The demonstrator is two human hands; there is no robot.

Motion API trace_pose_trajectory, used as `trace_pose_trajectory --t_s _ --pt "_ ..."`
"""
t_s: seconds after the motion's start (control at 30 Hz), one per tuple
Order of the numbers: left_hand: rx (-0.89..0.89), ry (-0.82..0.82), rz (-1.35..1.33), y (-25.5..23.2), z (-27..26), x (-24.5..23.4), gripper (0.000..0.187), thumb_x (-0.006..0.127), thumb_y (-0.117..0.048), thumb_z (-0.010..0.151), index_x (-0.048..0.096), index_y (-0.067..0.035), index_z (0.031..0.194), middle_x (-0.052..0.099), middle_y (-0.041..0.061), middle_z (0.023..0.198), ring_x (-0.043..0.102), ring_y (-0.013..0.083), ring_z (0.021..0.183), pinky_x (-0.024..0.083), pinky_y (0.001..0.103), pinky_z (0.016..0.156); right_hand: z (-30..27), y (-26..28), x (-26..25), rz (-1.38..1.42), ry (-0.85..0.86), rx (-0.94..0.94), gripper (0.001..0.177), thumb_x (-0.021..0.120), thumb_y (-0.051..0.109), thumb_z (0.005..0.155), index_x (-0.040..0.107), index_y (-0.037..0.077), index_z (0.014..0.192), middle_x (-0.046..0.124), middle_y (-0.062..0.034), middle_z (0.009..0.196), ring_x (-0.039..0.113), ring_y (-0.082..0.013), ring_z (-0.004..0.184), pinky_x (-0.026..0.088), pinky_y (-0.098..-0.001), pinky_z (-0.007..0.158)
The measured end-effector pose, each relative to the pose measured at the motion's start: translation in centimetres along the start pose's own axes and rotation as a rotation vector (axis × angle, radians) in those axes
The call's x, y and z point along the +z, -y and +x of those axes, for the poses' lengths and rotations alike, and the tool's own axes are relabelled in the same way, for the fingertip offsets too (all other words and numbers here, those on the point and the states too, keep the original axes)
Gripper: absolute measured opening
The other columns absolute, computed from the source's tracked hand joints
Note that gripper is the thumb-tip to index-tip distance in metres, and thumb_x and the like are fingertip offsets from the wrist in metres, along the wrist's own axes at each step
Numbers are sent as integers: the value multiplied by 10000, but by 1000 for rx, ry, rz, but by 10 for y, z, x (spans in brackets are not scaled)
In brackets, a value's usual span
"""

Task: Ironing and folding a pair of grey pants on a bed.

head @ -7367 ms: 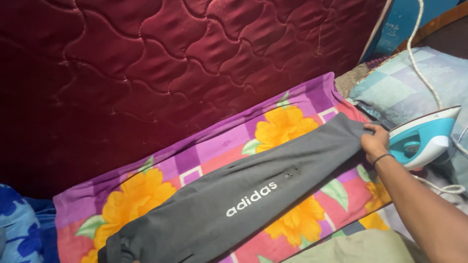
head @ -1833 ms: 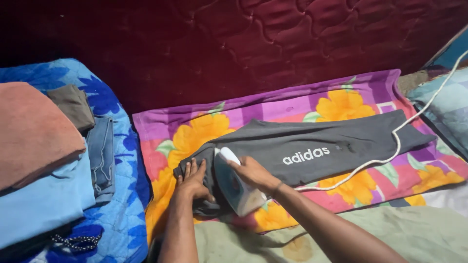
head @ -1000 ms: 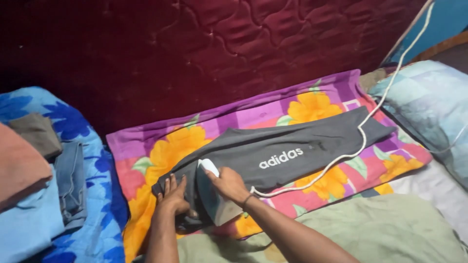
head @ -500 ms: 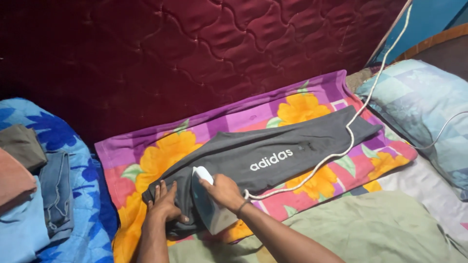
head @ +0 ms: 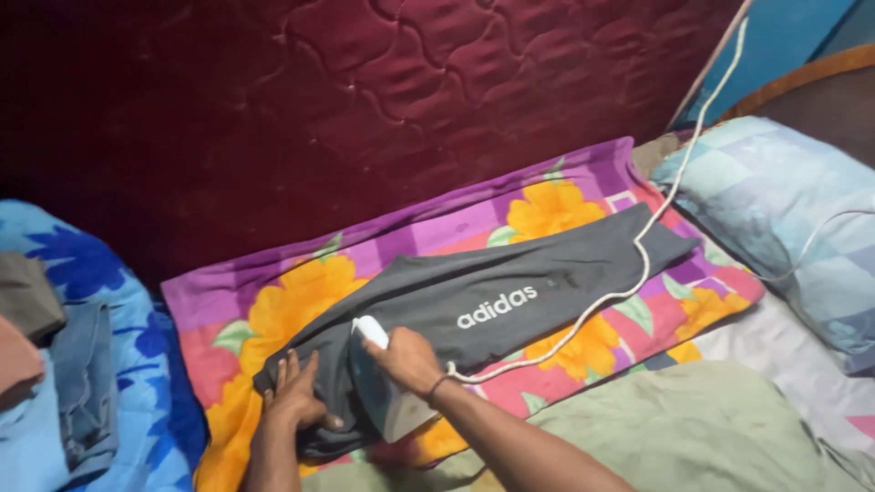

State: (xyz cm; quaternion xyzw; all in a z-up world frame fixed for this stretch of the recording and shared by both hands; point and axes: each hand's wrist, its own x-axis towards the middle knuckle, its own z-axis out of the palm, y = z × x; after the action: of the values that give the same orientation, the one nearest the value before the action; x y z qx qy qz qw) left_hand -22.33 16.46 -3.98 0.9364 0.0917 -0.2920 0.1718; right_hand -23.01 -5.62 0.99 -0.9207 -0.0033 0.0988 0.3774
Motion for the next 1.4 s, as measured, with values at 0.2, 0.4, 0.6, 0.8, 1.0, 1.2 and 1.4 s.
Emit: trace_pose_trajectory --t_s 0.2,0.4,0.6,0.8,1.0,1.2,1.4 --pt "-7 8 -30 3 5 0 1529 1075 -293 540 30 -370 1653 -193 -16 1742 -145 180 1616 118 548 1298 -34 -21 1 0 -60 -105 555 653 511 918 676 -38 839 687 -261 814 690 -440 848 512 -520 767" --pt "-28 -11 32 -7 -7 -6 1502 1075 -324 549 59 -354 1655 -154 20 1746 -117 205 1616 98 548 1300 -49 -12 -18 27 -27 -40 538 640 520 903 677 -14 848 697 -231 786 716 -403 807 526 -504 742" --pt "215 -280 118 17 42 37 1335 998 -218 553 221 -261 1638 60 88 1732 44 267 1613 141 458 1302 -30 -12 -12 74 -14 16 561 639 520 903 708 -31 826 706 -231 760 728 -391 786 533 -489 735" --pt "235 -92 -184 -2 28 37 1376 1026 -178 524 214 -291 1629 77 161 1709 106 297 1599 239 391 1294 -50 -20 -21 11 -19 -21 526 646 525 904 698 2 918 713 -230 825 721 -392 837 528 -492 758" --pt "169 -17 -153 -18 8 30 1385 1038 -158 539 202 -309 1632 -14 149 1727 -6 295 1613 204 379 1296 -16 -29 -29 87 -21 -50 510 644 512 894 748 16 949 741 -218 818 741 -346 795 548 -449 735" --pt "174 -26 -202 -17 4 30 1369 1037 -176 547 207 -286 1630 -4 111 1733 -11 265 1615 173 374 1302 -11 -35 -51 320 179 11 530 641 490 924 746 -26 985 742 -129 783 721 -192 690 566 -364 644" --pt "165 -7 -139 -20 0 27 1367 1028 -223 569 182 -291 1641 -22 119 1733 -28 278 1612 175 382 1299 -34 -28 -43 190 65 -116 495 627 464 918 742 -1 1044 742 -179 801 738 -282 755 562 -408 689"
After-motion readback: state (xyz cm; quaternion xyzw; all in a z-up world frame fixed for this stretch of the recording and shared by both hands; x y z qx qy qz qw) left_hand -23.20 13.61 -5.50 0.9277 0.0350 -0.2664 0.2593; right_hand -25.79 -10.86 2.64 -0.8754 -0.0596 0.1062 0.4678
